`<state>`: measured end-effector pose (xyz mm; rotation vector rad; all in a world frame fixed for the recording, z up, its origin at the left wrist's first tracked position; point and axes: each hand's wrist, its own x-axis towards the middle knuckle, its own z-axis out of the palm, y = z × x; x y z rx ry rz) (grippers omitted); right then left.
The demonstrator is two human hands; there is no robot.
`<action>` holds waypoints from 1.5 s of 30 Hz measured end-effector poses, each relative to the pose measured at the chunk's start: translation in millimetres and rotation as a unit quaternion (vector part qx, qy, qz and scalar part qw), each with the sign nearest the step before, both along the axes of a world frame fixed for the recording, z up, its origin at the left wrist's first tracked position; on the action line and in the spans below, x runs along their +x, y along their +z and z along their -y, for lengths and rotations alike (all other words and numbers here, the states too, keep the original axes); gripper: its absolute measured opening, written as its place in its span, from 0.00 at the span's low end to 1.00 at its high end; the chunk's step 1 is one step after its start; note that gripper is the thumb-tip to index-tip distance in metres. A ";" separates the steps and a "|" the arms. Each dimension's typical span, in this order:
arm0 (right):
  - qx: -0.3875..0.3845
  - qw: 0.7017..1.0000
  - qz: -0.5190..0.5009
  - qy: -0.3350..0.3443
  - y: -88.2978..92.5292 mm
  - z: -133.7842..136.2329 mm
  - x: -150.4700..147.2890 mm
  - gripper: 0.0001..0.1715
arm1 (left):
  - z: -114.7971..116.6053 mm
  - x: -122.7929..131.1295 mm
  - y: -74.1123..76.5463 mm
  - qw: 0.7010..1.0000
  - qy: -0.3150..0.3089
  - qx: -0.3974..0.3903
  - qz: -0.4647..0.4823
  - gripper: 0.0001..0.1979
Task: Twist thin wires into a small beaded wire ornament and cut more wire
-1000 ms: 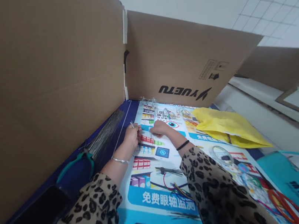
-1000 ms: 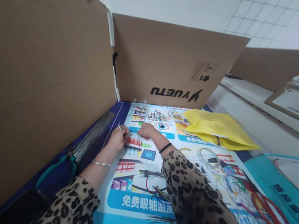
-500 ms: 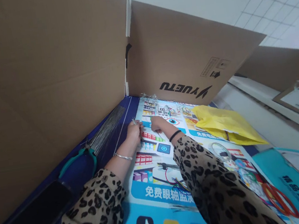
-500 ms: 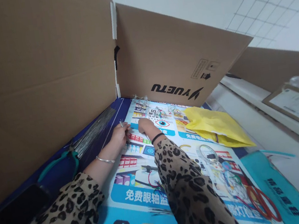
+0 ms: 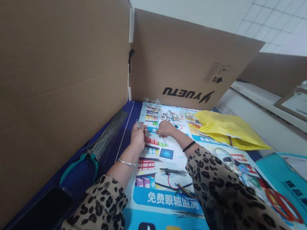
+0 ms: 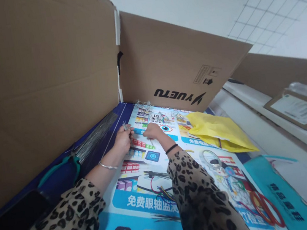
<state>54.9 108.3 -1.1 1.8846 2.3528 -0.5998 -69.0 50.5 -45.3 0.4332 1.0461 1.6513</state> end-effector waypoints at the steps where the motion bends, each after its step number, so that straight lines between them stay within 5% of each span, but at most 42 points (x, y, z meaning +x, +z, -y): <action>1: 0.013 1.000 -0.027 0.000 3.5 2.1 5.5 0.05 | 0.8 1.0 1.0 1.000 -0.001 0.012 -0.007 0.09; 8: 0.139 0.966 -0.217 -0.003 13.5 38.5 33.4 0.06 | 12.9 19.0 6.7 0.992 -0.041 0.099 -0.069 0.09; 18: 0.227 0.908 -0.352 0.008 -28.2 97.6 43.2 0.04 | 38.9 39.7 1.8 0.967 -0.125 0.157 -0.156 0.05; 26: 0.217 0.873 -0.437 0.014 -42.6 98.7 46.9 0.04 | 51.6 40.9 -9.0 0.960 -0.146 0.146 -0.190 0.11; 35: 0.206 0.864 -0.460 -0.001 -55.6 97.9 48.4 0.02 | 54.8 44.6 -12.6 0.941 -0.262 0.131 -0.173 0.18; 45: 0.149 0.877 -0.454 0.051 -51.0 91.0 58.4 0.07 | 50.3 46.0 -15.1 0.950 -0.214 0.127 -0.188 0.14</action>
